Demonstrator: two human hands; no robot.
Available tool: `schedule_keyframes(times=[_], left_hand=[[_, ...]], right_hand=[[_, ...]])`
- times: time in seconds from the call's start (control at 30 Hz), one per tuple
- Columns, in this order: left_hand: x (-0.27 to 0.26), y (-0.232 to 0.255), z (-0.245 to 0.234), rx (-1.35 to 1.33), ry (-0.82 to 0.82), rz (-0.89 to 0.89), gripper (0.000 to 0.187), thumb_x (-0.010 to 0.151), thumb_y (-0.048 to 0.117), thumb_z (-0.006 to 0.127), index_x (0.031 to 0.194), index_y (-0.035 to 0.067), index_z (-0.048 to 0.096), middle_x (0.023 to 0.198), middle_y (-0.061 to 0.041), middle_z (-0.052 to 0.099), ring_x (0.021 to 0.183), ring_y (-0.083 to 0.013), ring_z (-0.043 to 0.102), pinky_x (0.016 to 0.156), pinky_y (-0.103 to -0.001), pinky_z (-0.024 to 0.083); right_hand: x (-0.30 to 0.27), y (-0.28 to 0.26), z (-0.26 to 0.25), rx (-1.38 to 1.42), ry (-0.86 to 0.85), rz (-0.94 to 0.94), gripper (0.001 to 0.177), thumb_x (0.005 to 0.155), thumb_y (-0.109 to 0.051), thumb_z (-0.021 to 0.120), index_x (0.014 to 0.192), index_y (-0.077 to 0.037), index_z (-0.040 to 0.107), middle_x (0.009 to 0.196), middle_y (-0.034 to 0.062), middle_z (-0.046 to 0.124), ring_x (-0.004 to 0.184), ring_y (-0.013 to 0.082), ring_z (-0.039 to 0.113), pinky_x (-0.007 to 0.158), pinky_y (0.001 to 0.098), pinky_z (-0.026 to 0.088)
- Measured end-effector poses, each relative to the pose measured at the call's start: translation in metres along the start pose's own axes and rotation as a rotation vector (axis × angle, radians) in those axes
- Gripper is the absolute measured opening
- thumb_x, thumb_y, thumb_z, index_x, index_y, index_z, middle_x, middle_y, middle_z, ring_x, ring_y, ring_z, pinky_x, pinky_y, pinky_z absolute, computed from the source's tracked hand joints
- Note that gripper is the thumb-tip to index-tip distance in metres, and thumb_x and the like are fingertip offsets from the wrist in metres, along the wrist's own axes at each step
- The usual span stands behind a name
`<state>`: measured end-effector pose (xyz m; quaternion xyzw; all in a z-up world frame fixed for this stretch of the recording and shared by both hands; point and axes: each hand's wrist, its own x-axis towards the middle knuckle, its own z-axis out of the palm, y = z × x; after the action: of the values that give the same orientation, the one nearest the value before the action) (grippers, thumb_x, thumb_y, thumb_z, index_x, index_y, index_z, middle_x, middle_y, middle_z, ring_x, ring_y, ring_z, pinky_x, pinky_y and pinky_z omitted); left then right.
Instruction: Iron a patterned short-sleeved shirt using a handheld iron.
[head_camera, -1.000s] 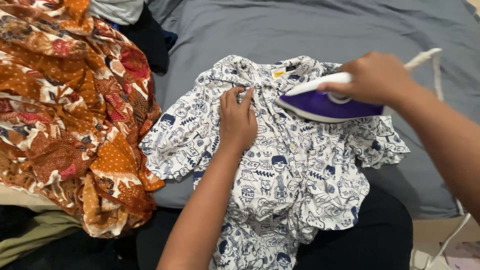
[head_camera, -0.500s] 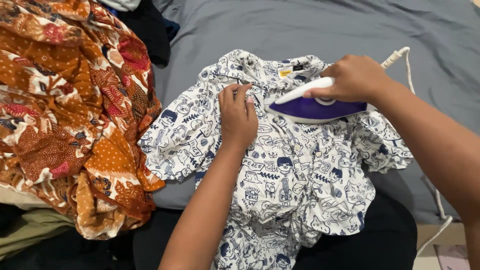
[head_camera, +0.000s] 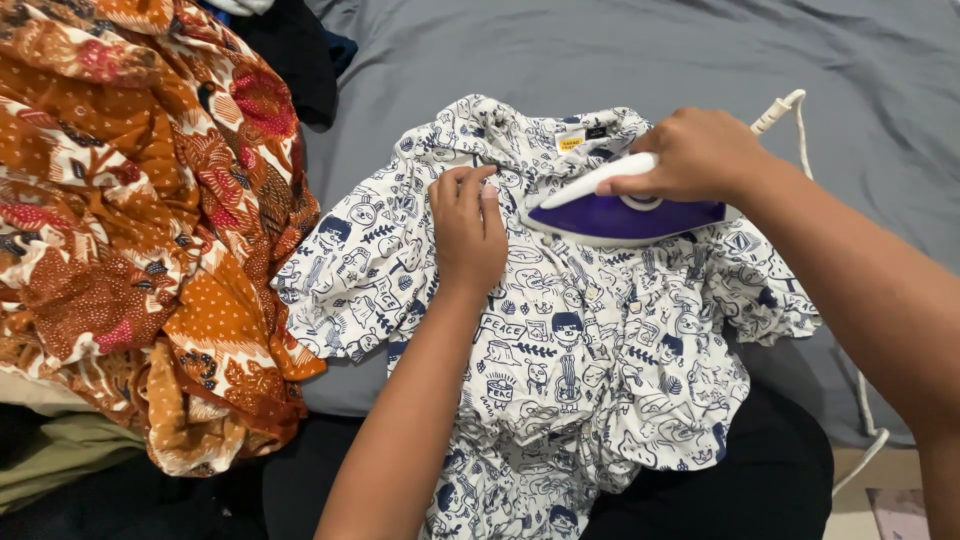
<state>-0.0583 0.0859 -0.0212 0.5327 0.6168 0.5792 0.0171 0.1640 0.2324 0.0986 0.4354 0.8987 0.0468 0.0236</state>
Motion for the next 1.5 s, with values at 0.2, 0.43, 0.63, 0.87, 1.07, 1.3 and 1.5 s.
schedule_keyframes(times=[0.2,0.43,0.63,0.87,1.07,1.3,1.5], left_hand=[[0.001,-0.002,-0.001,-0.028,0.013,-0.002,0.027,0.106,0.015,0.048,0.121,0.004,0.068,0.118,-0.014,0.057,0.118,-0.0319,0.052,0.105,-0.043,0.042],[0.001,-0.002,-0.002,-0.065,0.054,-0.004,0.027,0.108,0.016,0.046,0.119,0.004,0.067,0.118,-0.014,0.059,0.118,-0.0318,0.052,0.106,-0.043,0.042],[-0.001,-0.001,-0.004,-0.085,0.067,-0.016,0.028,0.108,0.017,0.044,0.118,0.003,0.067,0.117,-0.014,0.059,0.117,-0.0319,0.053,0.105,-0.043,0.042],[0.0,-0.001,-0.003,-0.102,0.083,-0.015,0.029,0.108,0.017,0.044,0.116,0.003,0.068,0.115,-0.014,0.06,0.116,-0.0316,0.053,0.105,-0.043,0.043],[0.003,-0.004,-0.002,-0.094,0.079,-0.035,0.031,0.109,0.019,0.041,0.115,0.003,0.067,0.113,-0.013,0.06,0.116,-0.0307,0.053,0.105,-0.042,0.043],[0.0,-0.003,-0.004,-0.118,0.072,-0.053,0.032,0.109,0.02,0.04,0.115,0.003,0.067,0.114,-0.013,0.06,0.115,-0.03,0.054,0.105,-0.041,0.043],[0.001,-0.003,-0.003,-0.111,0.096,-0.029,0.031,0.109,0.019,0.04,0.114,0.002,0.067,0.113,-0.013,0.062,0.116,-0.0309,0.054,0.105,-0.042,0.043]], right_hand=[[0.0,-0.018,-0.006,-0.011,-0.055,0.136,0.077,0.068,-0.087,0.065,0.109,-0.025,0.083,0.079,0.0129,0.075,0.074,0.0333,0.074,0.063,0.0475,0.058],[-0.002,-0.016,-0.001,0.035,0.025,0.211,0.081,0.075,-0.09,0.063,0.104,-0.018,0.084,0.079,0.0124,0.076,0.077,0.0332,0.074,0.068,0.0468,0.058],[-0.001,-0.02,-0.006,0.041,-0.111,0.052,0.079,0.063,-0.087,0.066,0.106,-0.024,0.084,0.078,0.0116,0.078,0.076,0.0344,0.075,0.072,0.0467,0.06],[-0.003,-0.025,-0.01,0.069,-0.005,0.157,0.08,0.066,-0.088,0.068,0.113,-0.025,0.082,0.086,0.015,0.076,0.081,0.0377,0.074,0.073,0.0497,0.058],[0.002,-0.023,-0.012,0.026,-0.121,0.044,0.077,0.06,-0.087,0.068,0.103,-0.025,0.085,0.083,0.0124,0.077,0.081,0.0339,0.075,0.074,0.0479,0.06],[-0.006,-0.038,-0.011,0.035,-0.001,0.197,0.085,0.065,-0.091,0.066,0.108,-0.019,0.083,0.083,0.0141,0.077,0.078,0.0345,0.074,0.071,0.0475,0.058],[-0.003,-0.025,-0.006,0.032,-0.085,0.039,0.087,0.06,-0.089,0.069,0.11,-0.018,0.082,0.084,0.0129,0.078,0.077,0.0324,0.076,0.071,0.0441,0.06]])
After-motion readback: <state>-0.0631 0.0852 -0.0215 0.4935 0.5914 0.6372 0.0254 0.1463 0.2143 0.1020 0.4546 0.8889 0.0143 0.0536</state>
